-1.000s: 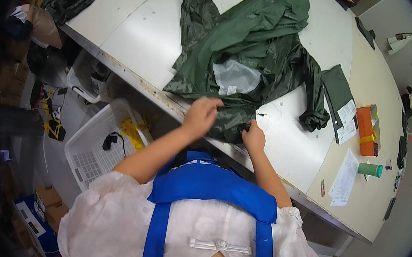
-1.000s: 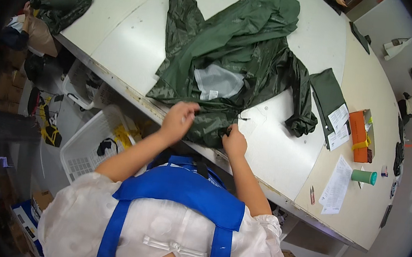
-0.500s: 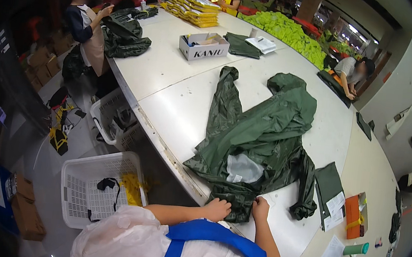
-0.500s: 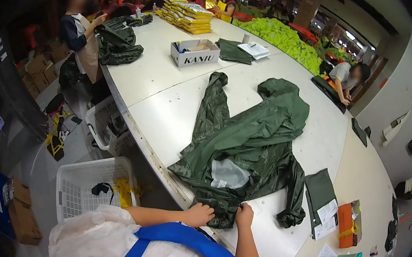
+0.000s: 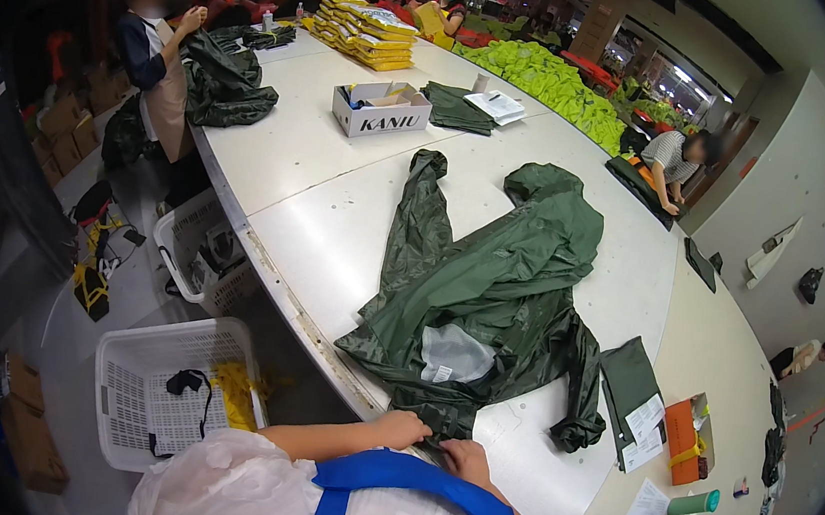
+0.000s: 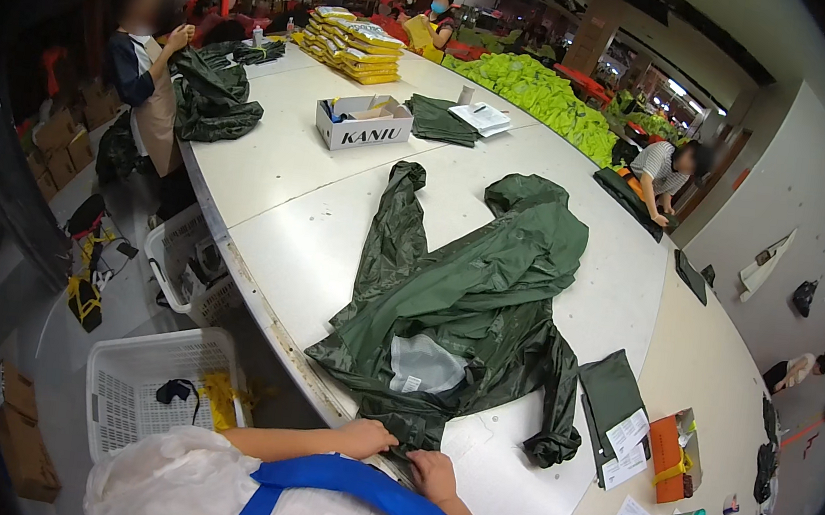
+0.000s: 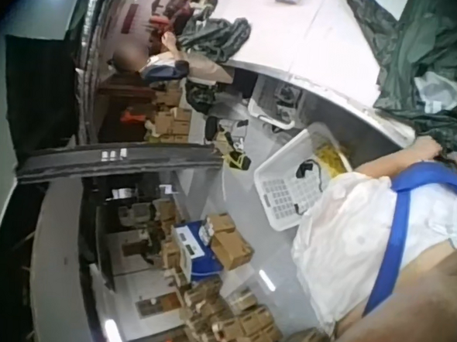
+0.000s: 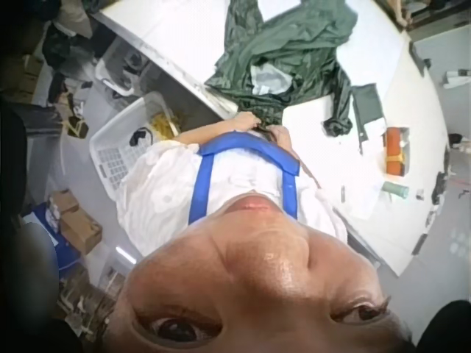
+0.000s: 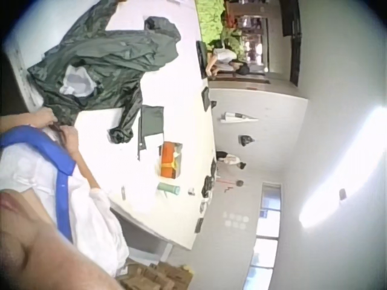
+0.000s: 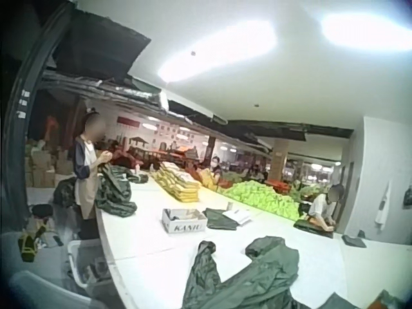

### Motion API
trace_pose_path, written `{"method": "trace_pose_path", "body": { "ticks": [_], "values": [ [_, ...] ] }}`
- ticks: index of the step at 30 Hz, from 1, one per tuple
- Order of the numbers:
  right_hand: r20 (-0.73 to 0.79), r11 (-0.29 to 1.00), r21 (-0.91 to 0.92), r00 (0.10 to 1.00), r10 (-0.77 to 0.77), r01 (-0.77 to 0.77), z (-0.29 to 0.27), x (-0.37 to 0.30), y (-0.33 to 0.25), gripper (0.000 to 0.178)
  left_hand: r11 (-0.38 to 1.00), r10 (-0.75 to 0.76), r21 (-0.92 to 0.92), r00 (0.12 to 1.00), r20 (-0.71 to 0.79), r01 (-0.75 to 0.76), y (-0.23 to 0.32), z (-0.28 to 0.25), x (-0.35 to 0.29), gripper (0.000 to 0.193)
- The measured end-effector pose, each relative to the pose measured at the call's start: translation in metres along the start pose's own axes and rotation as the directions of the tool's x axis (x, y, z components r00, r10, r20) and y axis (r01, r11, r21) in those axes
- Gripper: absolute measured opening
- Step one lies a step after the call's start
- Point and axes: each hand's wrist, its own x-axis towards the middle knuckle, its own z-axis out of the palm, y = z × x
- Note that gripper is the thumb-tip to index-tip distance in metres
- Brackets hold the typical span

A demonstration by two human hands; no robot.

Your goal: The person folds a green raincoat on a white table, aligning edges and smoothing the fabric. They then unfold the raincoat and inspect the seams and interior lining.

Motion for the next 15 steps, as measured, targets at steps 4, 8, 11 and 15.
{"method": "trace_pose_path", "body": {
  "ticks": [4,8,11,15],
  "values": [
    [-0.096,0.995,-0.101,0.995,0.015,-0.025,-0.019,0.032,-0.037,0.033,0.896,-0.367,-0.226,0.924,0.11,0.383,-0.005,-0.023,0.004,0.018],
    [-0.091,0.983,-0.181,0.995,-0.05,0.032,0.002,0.026,-0.02,0.03,0.874,-0.372,-0.257,0.907,0.196,0.413,-0.014,-0.025,0.022,0.019],
    [-0.051,0.997,-0.009,0.996,0.076,-0.077,0.018,0.021,0.016,0.024,0.897,0.04,0.433,0.961,-0.275,0.087,0.019,-0.023,0.014,0.02],
    [0.086,0.946,0.217,0.97,0.228,-0.242,0.007,0.045,0.023,0.016,0.989,-0.032,0.127,0.956,-0.292,0.072,-0.013,0.01,0.012,0.022]
  ]
}}
